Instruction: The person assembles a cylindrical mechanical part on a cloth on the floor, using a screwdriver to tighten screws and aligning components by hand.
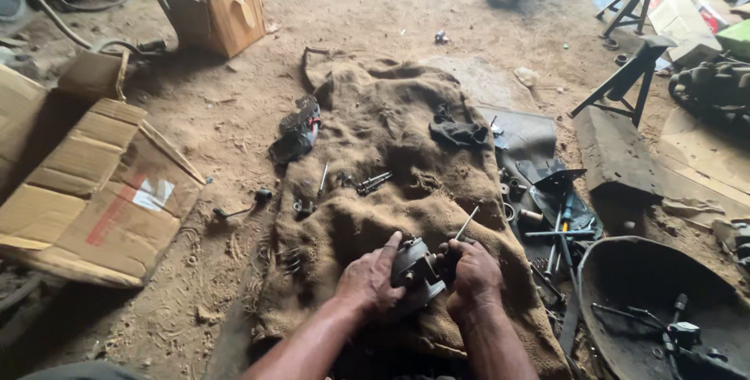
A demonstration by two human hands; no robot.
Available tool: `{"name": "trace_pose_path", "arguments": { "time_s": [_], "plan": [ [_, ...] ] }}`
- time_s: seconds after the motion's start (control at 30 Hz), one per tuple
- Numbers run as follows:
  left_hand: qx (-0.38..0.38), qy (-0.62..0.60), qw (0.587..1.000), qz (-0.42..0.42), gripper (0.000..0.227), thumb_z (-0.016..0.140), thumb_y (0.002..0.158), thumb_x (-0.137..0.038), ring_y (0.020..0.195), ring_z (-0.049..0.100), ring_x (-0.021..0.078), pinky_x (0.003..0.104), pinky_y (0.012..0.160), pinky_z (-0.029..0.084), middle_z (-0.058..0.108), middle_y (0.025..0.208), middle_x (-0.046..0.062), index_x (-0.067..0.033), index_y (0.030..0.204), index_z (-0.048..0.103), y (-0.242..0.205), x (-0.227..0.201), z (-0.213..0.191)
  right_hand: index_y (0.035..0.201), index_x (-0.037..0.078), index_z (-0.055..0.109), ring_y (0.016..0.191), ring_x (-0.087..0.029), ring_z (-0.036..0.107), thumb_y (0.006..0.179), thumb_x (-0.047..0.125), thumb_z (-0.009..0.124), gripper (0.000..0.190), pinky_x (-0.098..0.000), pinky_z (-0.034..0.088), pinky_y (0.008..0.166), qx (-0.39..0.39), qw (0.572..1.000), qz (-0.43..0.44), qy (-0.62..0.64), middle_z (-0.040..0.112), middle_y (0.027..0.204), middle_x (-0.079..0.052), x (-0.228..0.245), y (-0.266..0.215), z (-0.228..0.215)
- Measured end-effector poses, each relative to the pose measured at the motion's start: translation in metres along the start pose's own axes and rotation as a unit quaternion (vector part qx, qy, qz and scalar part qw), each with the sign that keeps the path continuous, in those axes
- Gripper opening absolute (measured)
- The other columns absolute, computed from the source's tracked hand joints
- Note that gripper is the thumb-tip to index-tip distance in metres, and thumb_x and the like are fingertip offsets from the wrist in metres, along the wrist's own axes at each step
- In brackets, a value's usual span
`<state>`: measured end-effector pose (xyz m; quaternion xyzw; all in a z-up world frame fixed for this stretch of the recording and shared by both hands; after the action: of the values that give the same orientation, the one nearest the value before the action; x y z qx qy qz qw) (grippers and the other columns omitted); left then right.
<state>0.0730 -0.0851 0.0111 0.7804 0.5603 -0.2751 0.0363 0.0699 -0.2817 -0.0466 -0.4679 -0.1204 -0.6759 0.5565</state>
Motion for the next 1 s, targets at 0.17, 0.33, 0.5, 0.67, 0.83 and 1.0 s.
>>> {"name": "trace_pose_path", "arguments": {
  "time_s": [0.17,0.33,0.5,0.67,0.83,1.0],
  "plan": [
    [0.074,-0.005,0.996,-0.050,0.117,0.084,0.078,-0.042,0.134,0.052,0.0288,0.039,0.118,0.039,0.053,0.144,0.013,-0.0234,0.164,0.006,-0.003,0.023,0.005,0.103,0.010,0.068,0.069,-0.017,0.064,0.095,0.007,0.063,0.010,-0.0306,0.055,0.066,-0.049,0.996,0.064,-0.049,0.068,0.082,-0.005,-0.003,-0.013,-0.005],
    [-0.086,-0.246,0.965,0.014,0.069,0.073,0.081,-0.026,0.122,0.064,0.0252,0.036,0.106,0.050,0.065,0.131,0.013,-0.0080,0.144,0.053,0.012,0.030,-0.042,0.109,0.006,0.073,0.069,-0.016,0.065,0.092,0.007,0.062,0.020,-0.0297,0.053,0.064,0.010,0.994,0.055,-0.099,0.073,0.084,-0.005,0.013,-0.036,0.030],
    [-0.104,-0.618,0.776,0.071,0.030,0.059,0.106,-0.021,0.085,0.062,0.0165,0.028,0.076,0.052,0.072,0.096,0.005,0.0036,0.115,0.073,0.037,0.010,-0.087,0.107,0.004,0.080,0.064,-0.011,0.060,0.089,0.008,0.069,0.021,-0.0249,0.045,0.056,0.132,0.945,0.066,-0.292,0.073,0.079,-0.004,0.020,-0.065,0.073],
    [-0.057,-0.645,0.762,-0.004,0.021,0.061,0.098,-0.018,0.075,0.069,0.0147,0.031,0.067,0.061,0.073,0.087,0.005,-0.0049,0.110,0.073,0.007,0.007,-0.100,0.105,0.000,0.080,0.058,-0.010,0.059,0.091,0.008,0.070,0.019,-0.0249,0.044,0.051,0.181,0.932,0.093,-0.300,0.071,0.075,-0.004,0.017,-0.082,0.090],
    [-0.041,-0.678,0.733,-0.036,0.017,0.071,0.094,-0.018,0.072,0.072,0.0164,0.033,0.065,0.064,0.076,0.087,0.008,-0.0034,0.104,0.072,-0.010,0.008,-0.105,0.100,-0.001,0.079,0.062,-0.011,0.065,0.090,0.008,0.072,0.015,-0.0253,0.054,0.058,0.215,0.907,0.079,-0.354,0.075,0.075,-0.005,0.020,-0.091,0.103],
    [-0.071,-0.736,0.671,-0.050,0.016,0.078,0.090,-0.016,0.066,0.068,0.0174,0.036,0.059,0.063,0.071,0.080,0.006,-0.0042,0.098,0.070,-0.012,0.019,-0.098,0.096,-0.003,0.075,0.063,-0.014,0.068,0.086,0.009,0.080,0.016,-0.0287,0.058,0.059,0.166,0.886,0.052,-0.429,0.074,0.074,-0.007,0.029,-0.101,0.106]
  ]
}}
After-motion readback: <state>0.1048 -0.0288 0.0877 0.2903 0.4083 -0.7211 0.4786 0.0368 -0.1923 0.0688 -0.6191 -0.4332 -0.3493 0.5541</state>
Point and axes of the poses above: each hand's wrist, its own y-axis towards the middle knuckle, its own z-axis out of the palm, x = y × z, the point moved 9 cm from there along y, towards the middle knuckle
